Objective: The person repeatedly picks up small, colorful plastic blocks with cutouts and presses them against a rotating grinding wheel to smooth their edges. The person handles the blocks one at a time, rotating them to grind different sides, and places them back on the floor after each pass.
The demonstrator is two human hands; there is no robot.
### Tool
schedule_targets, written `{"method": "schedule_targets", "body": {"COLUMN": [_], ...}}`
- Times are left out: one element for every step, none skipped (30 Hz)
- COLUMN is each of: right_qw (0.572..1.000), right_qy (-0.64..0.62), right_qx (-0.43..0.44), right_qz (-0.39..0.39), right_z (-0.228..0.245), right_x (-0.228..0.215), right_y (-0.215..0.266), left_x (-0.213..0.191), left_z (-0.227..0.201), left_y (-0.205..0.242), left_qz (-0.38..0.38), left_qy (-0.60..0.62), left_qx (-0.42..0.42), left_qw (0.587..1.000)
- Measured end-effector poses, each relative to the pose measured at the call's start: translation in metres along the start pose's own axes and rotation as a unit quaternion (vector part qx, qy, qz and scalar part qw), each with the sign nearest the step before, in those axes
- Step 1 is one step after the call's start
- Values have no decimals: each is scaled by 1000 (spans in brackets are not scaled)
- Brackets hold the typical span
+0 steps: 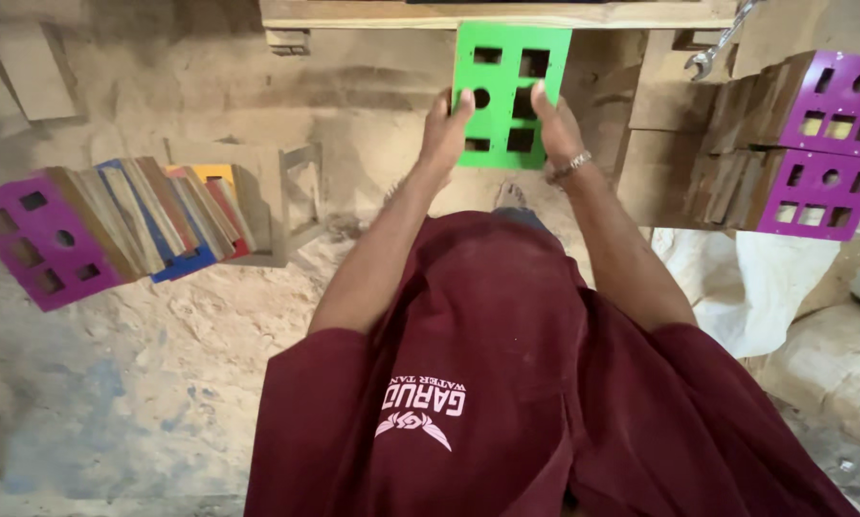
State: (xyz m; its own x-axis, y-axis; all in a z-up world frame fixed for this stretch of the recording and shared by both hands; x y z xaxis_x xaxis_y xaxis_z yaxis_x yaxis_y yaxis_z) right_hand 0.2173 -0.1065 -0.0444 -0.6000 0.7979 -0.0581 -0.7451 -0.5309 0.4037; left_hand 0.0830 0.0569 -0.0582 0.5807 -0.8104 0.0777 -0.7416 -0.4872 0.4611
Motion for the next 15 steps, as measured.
{"method": "schedule_targets", "body": {"right_qw": [996, 993, 987, 978, 986, 988, 985, 986, 986, 986, 984, 982, 980, 979, 977], "right_qy": [-85, -110, -137, -164, -99, -33, 31, 34, 39, 44, 46, 49, 52, 53, 56], "right_qx": [-19, 27, 73, 118, 108, 97, 89, 78, 73, 68, 77, 87, 100, 86, 73], "right_qz": [-2, -18, -34, -50, -81, -112, -143, -143, -144, -146, -152, -159, -165, -179, -193], "right_z": [-8, -19, -28, -33, -26, -17, -9, -3, -4, -5, -5, -7, -12, -14, -17], "right_x": [11, 19, 30, 40, 45, 49, 53, 61, 67, 71, 73, 74, 72, 68, 61], "right_y": [-10, -21, -32, -39, -51, -60, -66, -72, -69, -66, -69, -74, -74, -75, -76], "left_x": [-8, -15, -24, -33, -41, -48, -56, -61, -64, -66, -66, -66, -65, -64, -60], "left_z": [-2, -1, 0, 1, -5, -11, -15, -20, -19, -19, -22, -24, -24, -23, -21], "left_y": [-13, -24, -35, -41, -50, -58, -61, -65, -60, -57, -60, -64, -64, -65, -65], "left_qz": [-9, -13, -16, -20, -33, -47, -60, -65, -68, -71, -73, -75, -78, -92, -107], "left_qy": [-35, -42, -50, -59, -64, -70, -76, -76, -76, -76, -70, -63, -56, -56, -55], "left_qx": [-1, -30, -59, -88, -98, -109, -121, -115, -114, -113, -111, -108, -110, -107, -106], "left_qw": [999, 999, 997, 994, 993, 991, 988, 988, 988, 988, 989, 989, 989, 988, 987]}}
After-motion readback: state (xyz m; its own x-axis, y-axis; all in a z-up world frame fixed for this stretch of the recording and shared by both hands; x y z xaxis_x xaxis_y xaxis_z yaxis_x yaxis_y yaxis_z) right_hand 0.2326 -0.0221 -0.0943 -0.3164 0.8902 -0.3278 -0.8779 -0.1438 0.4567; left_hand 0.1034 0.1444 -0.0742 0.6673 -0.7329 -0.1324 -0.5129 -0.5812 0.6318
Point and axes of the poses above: each hand's wrist, its own y-axis away from the middle knuckle, its own x-axis out of the palm, z = x × y, the point moved 6 cm from there along -y, towards the middle knuckle, and after that the axes turned 7 degrees about -y, right-handed, at the moved point
